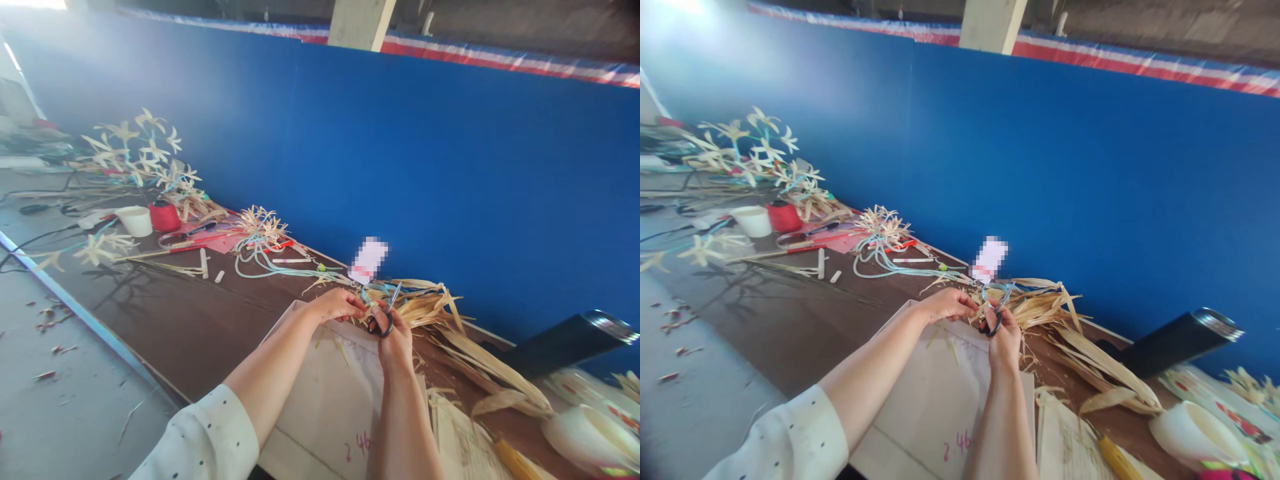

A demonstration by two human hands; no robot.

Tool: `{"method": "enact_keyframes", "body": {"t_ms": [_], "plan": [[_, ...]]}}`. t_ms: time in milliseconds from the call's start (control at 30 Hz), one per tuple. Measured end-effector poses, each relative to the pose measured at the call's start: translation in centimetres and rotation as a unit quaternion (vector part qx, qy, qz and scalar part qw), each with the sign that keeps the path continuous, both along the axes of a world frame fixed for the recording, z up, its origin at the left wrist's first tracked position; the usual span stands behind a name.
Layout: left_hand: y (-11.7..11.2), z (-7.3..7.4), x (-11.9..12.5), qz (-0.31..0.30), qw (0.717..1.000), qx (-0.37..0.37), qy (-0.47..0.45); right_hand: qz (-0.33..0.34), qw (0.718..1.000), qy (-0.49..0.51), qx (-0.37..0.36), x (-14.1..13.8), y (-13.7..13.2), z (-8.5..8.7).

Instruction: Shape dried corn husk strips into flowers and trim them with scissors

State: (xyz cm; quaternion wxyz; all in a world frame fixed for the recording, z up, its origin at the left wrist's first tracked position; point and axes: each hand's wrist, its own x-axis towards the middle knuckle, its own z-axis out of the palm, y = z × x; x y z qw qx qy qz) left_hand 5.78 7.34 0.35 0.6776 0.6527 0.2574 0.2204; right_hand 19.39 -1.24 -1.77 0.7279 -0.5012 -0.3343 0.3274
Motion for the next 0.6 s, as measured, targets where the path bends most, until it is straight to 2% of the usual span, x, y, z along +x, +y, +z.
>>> {"method": "enact_keyframes", "body": {"t_ms": [200,400,600], "plan": [[-0.06,0.42,-0.38,-0.015,1.000,0.012,0.022,-0.007,1.000,-0.003,0.000,0.01,0.01,-0.04],[0.04,0.21,-0.32,-0.020,0.999,0.024,0.020,-0.019,1.000,-0.004,0.002,-0.09,0.03,-0.02],[-0.47,0.45,0.10,0.021,0.999,0.038,0.027,-0.020,1.000,-0.007,0.001,-0.08,0.14,-0.08]]}}
